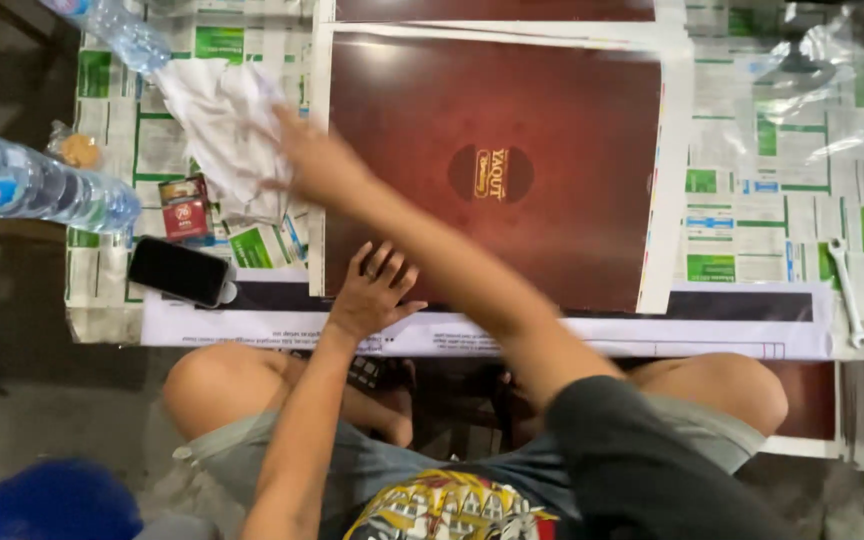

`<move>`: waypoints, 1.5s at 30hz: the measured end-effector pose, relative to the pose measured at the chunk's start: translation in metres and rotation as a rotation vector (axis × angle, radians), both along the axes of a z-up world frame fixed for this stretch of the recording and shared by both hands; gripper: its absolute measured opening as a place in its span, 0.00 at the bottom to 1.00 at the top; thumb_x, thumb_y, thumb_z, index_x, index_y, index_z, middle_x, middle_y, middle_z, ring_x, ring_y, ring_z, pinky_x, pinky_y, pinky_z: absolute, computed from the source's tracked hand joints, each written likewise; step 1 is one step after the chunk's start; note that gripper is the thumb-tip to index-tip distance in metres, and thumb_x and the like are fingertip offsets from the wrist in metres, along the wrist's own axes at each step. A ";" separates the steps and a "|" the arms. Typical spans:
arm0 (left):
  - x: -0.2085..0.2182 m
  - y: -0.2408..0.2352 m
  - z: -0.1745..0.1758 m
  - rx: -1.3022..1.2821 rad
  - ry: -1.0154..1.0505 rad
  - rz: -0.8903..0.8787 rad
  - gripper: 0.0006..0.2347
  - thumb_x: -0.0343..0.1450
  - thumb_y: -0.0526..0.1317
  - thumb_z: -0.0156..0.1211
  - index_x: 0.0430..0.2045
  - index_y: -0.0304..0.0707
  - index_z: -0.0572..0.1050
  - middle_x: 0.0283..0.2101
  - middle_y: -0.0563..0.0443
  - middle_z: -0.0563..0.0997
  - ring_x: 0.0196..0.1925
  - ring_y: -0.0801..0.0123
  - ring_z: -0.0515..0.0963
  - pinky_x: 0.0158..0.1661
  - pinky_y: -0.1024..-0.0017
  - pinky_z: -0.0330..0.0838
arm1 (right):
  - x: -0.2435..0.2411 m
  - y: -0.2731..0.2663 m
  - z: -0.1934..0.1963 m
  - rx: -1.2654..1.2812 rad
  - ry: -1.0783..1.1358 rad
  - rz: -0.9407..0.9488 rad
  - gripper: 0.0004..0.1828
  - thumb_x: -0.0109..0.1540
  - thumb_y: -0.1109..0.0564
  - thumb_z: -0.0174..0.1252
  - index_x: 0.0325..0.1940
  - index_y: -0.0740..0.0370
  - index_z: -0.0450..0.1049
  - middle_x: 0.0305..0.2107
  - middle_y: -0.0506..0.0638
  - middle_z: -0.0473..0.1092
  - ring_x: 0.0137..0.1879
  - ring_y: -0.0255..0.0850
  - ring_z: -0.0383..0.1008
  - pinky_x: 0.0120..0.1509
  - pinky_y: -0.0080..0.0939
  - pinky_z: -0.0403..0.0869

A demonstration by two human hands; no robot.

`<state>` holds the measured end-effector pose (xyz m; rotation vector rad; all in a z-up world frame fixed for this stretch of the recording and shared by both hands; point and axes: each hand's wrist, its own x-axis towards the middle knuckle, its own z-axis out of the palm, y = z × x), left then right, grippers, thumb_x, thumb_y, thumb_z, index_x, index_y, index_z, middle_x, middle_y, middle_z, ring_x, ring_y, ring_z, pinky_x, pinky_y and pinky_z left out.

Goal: Aligning and cleaning printed book covers or folders on a finishing machine in a print shop.

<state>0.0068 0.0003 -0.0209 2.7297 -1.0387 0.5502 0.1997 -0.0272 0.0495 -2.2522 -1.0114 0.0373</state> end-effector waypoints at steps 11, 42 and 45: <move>0.002 0.002 -0.033 -0.011 0.159 0.025 0.29 0.74 0.59 0.57 0.65 0.39 0.67 0.71 0.47 0.65 0.74 0.52 0.65 0.73 0.48 0.58 | -0.013 0.005 0.001 0.174 -0.282 -0.255 0.17 0.62 0.55 0.64 0.56 0.53 0.74 0.44 0.53 0.71 0.52 0.52 0.73 0.55 0.54 0.72; 0.004 -0.007 0.026 -0.030 0.069 0.167 0.38 0.64 0.68 0.59 0.65 0.47 0.65 0.75 0.40 0.56 0.76 0.32 0.49 0.70 0.34 0.41 | 0.094 -0.322 -0.088 -0.214 -0.325 -1.191 0.38 0.72 0.33 0.52 0.68 0.71 0.67 0.77 0.73 0.40 0.81 0.71 0.31 0.77 0.76 0.37; 0.000 -0.007 0.011 -0.030 0.093 0.148 0.40 0.64 0.68 0.60 0.67 0.46 0.64 0.75 0.40 0.55 0.77 0.31 0.48 0.70 0.32 0.39 | 0.090 -0.212 -0.063 -0.233 -0.234 -0.979 0.38 0.72 0.30 0.42 0.71 0.63 0.64 0.73 0.62 0.45 0.81 0.59 0.32 0.78 0.76 0.33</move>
